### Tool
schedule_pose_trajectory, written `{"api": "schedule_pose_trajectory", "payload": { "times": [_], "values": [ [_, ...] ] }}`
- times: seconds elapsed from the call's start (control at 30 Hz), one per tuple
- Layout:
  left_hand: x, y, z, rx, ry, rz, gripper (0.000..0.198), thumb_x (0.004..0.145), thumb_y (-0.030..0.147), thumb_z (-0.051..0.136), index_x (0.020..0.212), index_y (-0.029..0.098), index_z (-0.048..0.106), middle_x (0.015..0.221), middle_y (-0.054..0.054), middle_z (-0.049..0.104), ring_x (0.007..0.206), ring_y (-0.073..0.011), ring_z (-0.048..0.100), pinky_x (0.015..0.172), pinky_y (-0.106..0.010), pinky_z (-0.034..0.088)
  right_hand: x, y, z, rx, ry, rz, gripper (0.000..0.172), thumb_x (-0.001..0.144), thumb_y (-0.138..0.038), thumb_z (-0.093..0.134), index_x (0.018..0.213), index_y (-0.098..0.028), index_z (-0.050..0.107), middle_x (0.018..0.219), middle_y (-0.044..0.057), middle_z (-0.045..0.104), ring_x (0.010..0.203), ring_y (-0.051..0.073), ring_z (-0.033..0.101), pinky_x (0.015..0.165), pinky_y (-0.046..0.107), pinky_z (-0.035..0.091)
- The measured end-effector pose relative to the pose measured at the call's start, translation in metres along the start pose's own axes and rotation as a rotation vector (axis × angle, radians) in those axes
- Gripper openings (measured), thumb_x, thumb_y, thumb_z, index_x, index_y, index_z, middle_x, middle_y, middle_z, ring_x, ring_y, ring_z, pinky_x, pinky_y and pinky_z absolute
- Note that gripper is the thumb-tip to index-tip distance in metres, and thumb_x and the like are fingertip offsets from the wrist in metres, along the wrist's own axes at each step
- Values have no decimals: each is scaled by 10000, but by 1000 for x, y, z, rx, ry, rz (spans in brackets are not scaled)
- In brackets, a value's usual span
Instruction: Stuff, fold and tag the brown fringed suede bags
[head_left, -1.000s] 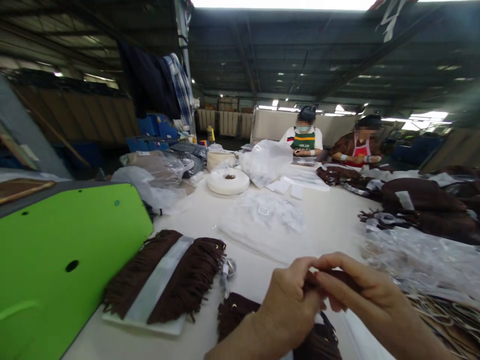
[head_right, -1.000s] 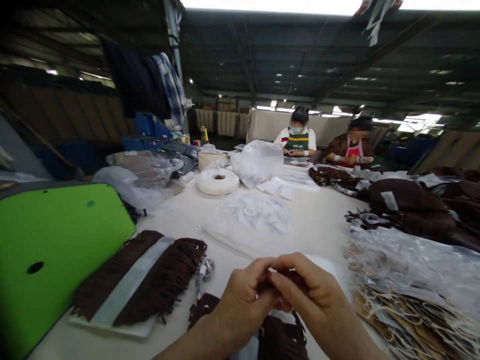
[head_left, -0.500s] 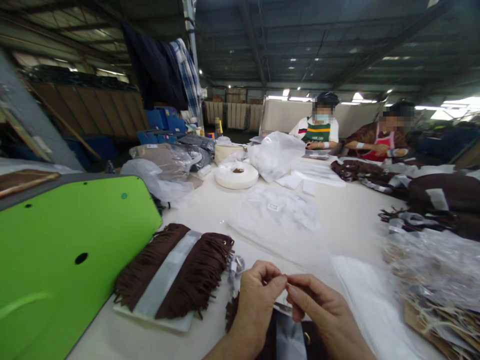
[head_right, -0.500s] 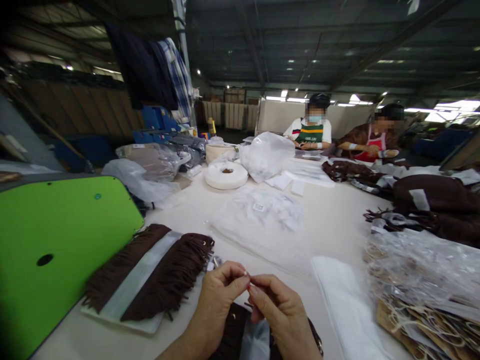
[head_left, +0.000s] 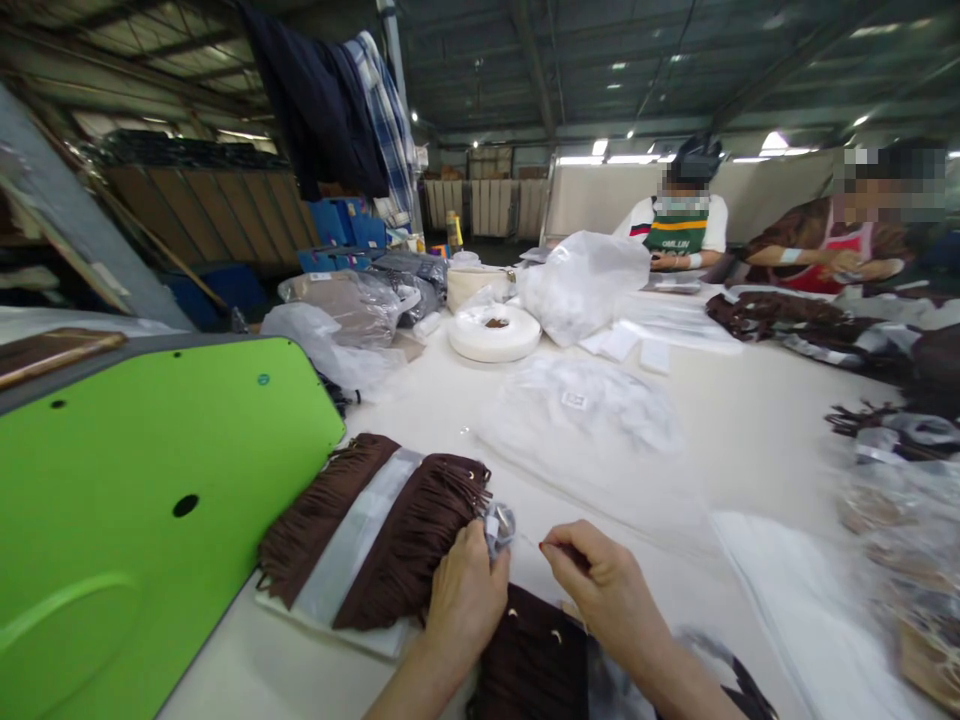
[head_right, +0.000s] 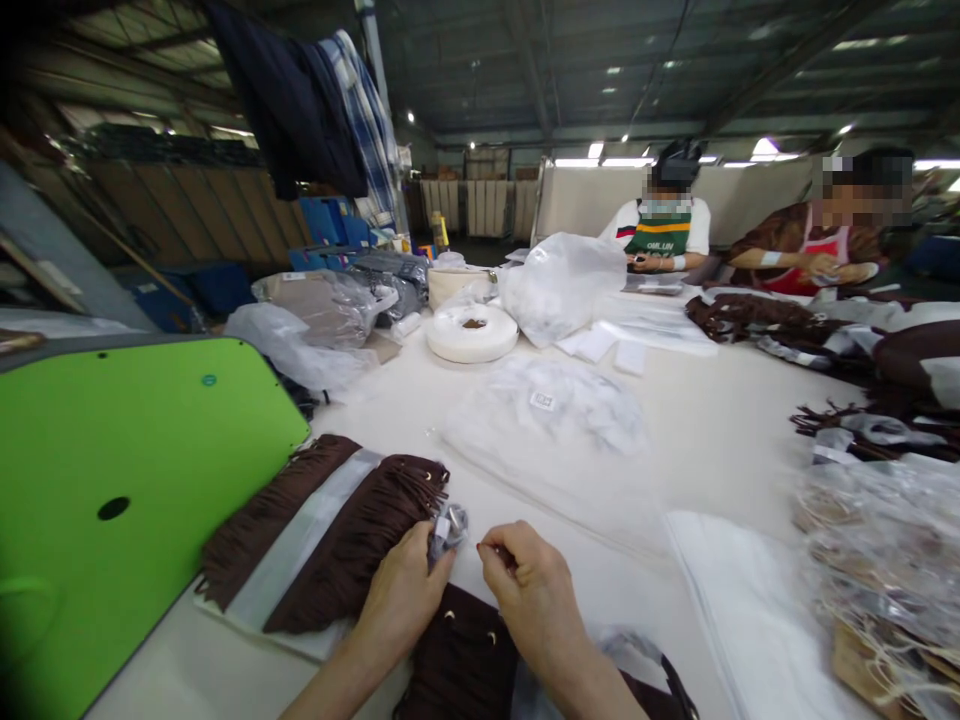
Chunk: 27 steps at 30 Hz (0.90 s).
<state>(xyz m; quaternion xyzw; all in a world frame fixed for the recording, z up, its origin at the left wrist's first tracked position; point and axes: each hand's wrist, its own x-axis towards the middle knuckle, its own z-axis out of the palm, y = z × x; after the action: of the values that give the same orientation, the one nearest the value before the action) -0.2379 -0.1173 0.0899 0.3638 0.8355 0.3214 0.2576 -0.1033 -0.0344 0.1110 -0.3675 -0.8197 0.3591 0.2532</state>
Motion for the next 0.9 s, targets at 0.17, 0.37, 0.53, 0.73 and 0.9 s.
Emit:
{"api": "schedule_pose_trajectory", "payload": {
  "times": [0.17,0.37,0.53,0.73,0.9],
  "values": [
    [3,2,4,4,-50,-41,282,746,115,469,1012,118,561,959,-160,652,916,-271,603,807,-323,388,3,2,14,-1,-49,-36,194,791,-267,485,703,-193,642,618,3,575,554,129,513,534,234,396],
    [4,-4,3,-82,-75,-60,287,748,125,453,1002,157,583,934,-89,673,892,-213,607,801,-275,397,2,15,16,45,-35,82,209,784,-324,488,702,-190,625,578,-2,552,534,135,495,503,235,369],
    [-5,-12,-1,-147,-100,-68,267,787,239,436,965,130,602,931,-106,666,864,-221,602,776,-287,411,1,14,8,140,-133,177,256,751,-387,488,672,-181,617,525,-24,475,501,119,418,494,235,325],
    [-12,-10,1,-542,-177,-226,245,684,305,554,843,124,597,657,-13,605,644,-170,555,562,-234,383,-3,3,9,312,-425,245,260,750,-391,481,679,-164,586,505,-53,383,478,90,325,465,221,246],
    [-13,-17,11,-532,-36,-284,140,715,299,489,655,173,504,560,41,474,539,-117,433,528,-225,322,-4,3,14,318,-468,260,245,751,-372,500,674,-157,588,532,-45,419,514,92,354,494,221,259]
  ]
}}
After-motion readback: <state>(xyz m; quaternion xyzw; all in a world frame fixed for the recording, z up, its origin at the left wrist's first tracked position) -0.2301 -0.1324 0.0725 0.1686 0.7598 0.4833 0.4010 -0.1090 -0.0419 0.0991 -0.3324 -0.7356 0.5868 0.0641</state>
